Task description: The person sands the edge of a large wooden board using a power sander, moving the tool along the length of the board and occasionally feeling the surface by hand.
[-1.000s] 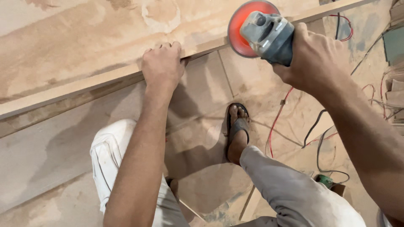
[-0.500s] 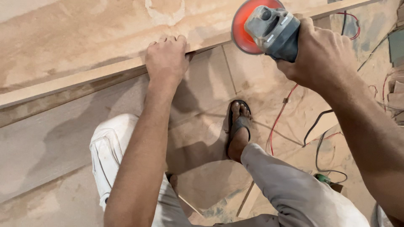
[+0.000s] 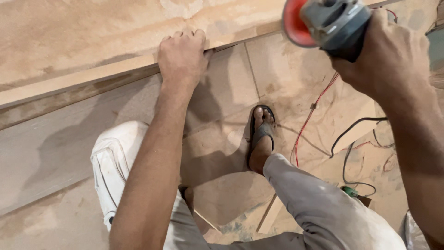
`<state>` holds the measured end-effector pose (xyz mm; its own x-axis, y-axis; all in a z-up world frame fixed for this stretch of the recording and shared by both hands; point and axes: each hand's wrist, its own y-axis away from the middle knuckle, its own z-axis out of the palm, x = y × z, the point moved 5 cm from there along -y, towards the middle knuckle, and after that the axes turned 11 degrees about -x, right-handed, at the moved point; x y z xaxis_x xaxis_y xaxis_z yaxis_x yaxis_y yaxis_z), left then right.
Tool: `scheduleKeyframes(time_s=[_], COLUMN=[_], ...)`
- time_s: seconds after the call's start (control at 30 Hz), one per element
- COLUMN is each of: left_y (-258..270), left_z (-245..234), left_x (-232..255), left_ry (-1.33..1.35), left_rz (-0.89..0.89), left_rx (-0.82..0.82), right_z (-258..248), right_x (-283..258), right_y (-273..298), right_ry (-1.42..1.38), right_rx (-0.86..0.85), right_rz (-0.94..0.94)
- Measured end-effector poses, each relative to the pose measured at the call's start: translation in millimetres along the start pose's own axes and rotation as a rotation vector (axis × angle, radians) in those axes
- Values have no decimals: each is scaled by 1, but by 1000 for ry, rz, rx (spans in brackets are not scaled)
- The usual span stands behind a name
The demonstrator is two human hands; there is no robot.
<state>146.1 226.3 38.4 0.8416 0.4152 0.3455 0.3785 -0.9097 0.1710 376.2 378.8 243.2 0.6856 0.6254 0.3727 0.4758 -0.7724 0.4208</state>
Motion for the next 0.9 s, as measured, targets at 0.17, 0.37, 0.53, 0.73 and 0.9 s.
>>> scheduleKeyframes(time_s=[0.17,0.37,0.53,0.73,0.9], left_y=[-4,-3,-6,-3,-3], left_z=[4,5,12,11,10], left_x=[-2,-1,-3,-2,-2], left_ry=[-19,-48,-60,-75,-61], left_rz=[-25,5,-27,-5,0], left_rx=[-28,20,-95,-51,-28], right_z=[4,27,29,31,32], right_x=[-5,-16,-15,-14,-16], right_y=[1,-10,-13,-14,-13], right_ry=[14,-11,28,33,45], right_rx=[-6,33,38,32,34], right_rz=[-12,-125,-125,-118,-125])
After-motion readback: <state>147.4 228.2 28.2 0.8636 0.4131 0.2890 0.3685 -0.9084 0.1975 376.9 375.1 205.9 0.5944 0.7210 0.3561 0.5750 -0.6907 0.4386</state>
